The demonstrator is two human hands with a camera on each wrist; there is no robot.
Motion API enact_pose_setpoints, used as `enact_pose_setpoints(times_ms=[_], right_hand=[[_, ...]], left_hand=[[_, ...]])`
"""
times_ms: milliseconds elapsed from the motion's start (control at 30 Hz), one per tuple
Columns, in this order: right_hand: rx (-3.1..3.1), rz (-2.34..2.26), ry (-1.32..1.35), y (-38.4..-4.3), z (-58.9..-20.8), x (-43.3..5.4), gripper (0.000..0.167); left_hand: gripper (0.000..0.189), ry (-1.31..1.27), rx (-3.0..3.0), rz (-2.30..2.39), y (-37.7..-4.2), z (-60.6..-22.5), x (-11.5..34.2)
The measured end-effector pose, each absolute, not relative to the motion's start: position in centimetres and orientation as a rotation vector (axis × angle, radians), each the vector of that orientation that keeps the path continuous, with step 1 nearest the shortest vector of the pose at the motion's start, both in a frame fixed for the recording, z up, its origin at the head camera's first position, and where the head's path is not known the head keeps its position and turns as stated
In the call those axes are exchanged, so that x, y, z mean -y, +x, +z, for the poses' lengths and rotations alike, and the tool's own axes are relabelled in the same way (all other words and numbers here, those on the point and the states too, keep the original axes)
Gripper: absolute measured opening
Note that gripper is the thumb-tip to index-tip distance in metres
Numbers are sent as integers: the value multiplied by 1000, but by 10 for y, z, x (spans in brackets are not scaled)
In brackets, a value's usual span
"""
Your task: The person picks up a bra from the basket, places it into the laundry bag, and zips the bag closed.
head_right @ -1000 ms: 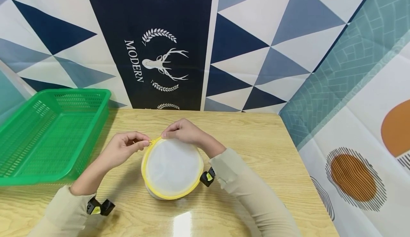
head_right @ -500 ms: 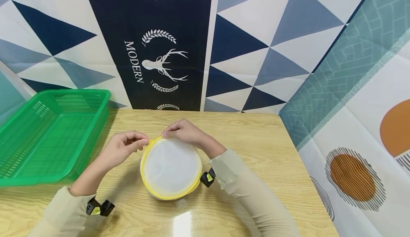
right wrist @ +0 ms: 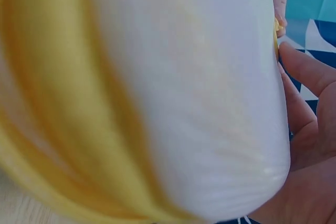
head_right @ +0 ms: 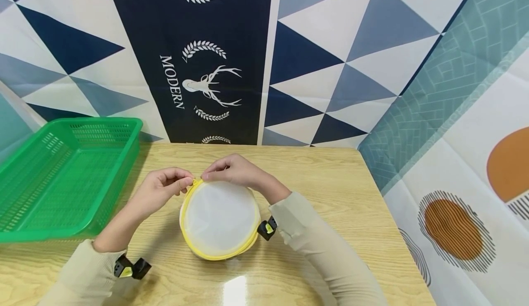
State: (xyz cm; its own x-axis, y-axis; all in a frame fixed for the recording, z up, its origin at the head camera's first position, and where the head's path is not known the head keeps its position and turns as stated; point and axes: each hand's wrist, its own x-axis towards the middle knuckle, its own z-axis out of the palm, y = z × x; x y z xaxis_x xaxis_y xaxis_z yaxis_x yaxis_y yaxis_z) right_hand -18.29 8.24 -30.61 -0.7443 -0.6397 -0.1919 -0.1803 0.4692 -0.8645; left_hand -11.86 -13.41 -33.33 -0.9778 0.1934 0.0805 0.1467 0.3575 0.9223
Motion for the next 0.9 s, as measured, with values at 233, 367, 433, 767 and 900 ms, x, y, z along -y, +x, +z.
enact_pose_setpoints(times_ms=[233, 367, 433, 767, 900], right_hand=[[-2268, -1140, -831, -181, -301, -77, 22], [-2290, -1117, -869, -179, -299, -76, 22], [-2282, -1123, -842, -179, -299, -75, 21], [-2246, -1182, -690, -177, -298, -75, 21], [-2235, -1202, -635, -178, -299, -76, 21]], left_hand=[[20, 302, -2571, 1701, -119, -331, 132], [20, 306, -2574, 1697, -120, -330, 131], [21, 308, -2575, 1694, -120, -330, 131], [22, 315, -2585, 1692, -119, -330, 131], [19, 321, -2599, 1699, -118, -331, 131]])
